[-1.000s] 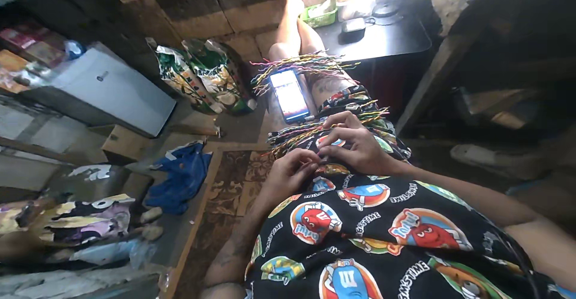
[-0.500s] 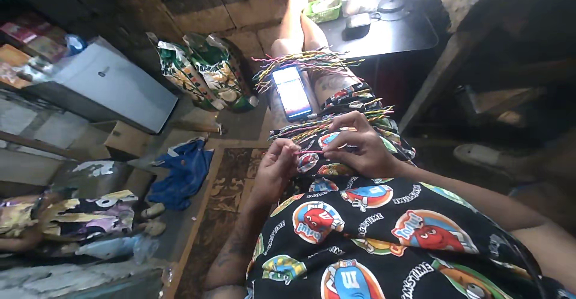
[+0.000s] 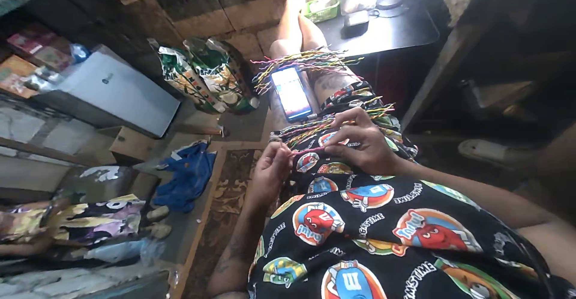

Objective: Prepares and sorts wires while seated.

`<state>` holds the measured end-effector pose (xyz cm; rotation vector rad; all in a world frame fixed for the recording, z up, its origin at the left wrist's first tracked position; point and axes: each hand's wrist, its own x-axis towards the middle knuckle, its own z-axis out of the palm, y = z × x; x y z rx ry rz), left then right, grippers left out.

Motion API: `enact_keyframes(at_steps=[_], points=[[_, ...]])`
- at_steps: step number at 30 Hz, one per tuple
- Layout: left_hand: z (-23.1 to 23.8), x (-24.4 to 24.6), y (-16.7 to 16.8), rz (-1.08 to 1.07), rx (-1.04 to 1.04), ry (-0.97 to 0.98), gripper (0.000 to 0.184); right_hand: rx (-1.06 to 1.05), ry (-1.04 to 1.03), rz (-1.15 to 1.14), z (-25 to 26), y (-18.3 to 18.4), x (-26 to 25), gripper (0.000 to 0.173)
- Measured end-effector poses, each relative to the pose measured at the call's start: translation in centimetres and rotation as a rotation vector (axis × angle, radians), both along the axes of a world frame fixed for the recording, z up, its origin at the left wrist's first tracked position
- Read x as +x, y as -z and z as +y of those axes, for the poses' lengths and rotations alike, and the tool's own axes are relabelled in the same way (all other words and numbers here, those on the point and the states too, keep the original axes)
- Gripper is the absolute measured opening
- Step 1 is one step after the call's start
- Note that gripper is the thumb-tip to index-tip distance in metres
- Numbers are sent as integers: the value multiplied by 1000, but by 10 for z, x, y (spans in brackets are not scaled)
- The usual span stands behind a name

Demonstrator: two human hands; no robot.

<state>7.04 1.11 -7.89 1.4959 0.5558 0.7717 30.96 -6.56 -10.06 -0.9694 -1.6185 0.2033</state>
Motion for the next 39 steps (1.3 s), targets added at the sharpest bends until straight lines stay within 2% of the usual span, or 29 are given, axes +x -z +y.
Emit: enact_keyframes(at_steps=[2,4,6,8,9,11,13,15,17,18,20,21,23,25,26,28,30,31,32,34,37,39], points=[[3,-8,0,-38,66,143,15,-47,21,60,1,-3,0,9],[2,-11,-4,121,280,239,17,-81,23,104,1,-6,0,9],[-2,-6,-6,367,523,182,29,-60,18,101,2,-6,-1,8],[-6,2,-5,546,666,6,30,-2,-2,46,2,-4,-2,9],[-6,4,-5,585,669,-88,28,23,-17,22,2,-4,-2,10],[-1,5,-5,570,488,-200,24,35,-26,-11,2,-3,-1,10],[6,2,-6,372,210,-192,18,3,-11,8,2,-4,1,10],[10,-6,-5,79,41,-85,20,-42,-4,72,3,-6,3,8],[12,-16,-5,-17,107,77,17,-102,7,147,3,-10,4,4],[11,-19,-6,36,233,140,18,-123,10,175,3,-12,5,4],[7,-17,-9,291,555,166,28,-111,29,173,4,-14,4,5],[4,-13,-9,429,674,139,31,-75,34,152,5,-14,2,6],[3,-6,-9,608,755,28,28,5,29,89,6,-12,-1,8],[8,-5,-7,623,633,-119,26,65,11,35,5,-10,-1,9],[11,-6,-6,552,522,-177,23,75,1,23,4,-10,-1,9],[15,-10,-7,265,266,-210,15,60,2,29,3,-11,0,9],[16,-17,-7,-14,111,-89,19,27,17,66,5,-12,4,8],[17,-21,-7,-74,118,13,16,5,24,91,7,-12,7,8],[16,-24,-7,-59,182,113,14,-18,38,119,10,-13,10,7],[10,-23,-11,134,365,188,16,-31,69,140,16,-16,15,8],[0,-6,-20,602,547,49,33,35,82,66,19,-25,16,10],[3,1,-17,628,480,-159,30,111,53,-4,12,-34,11,8]])
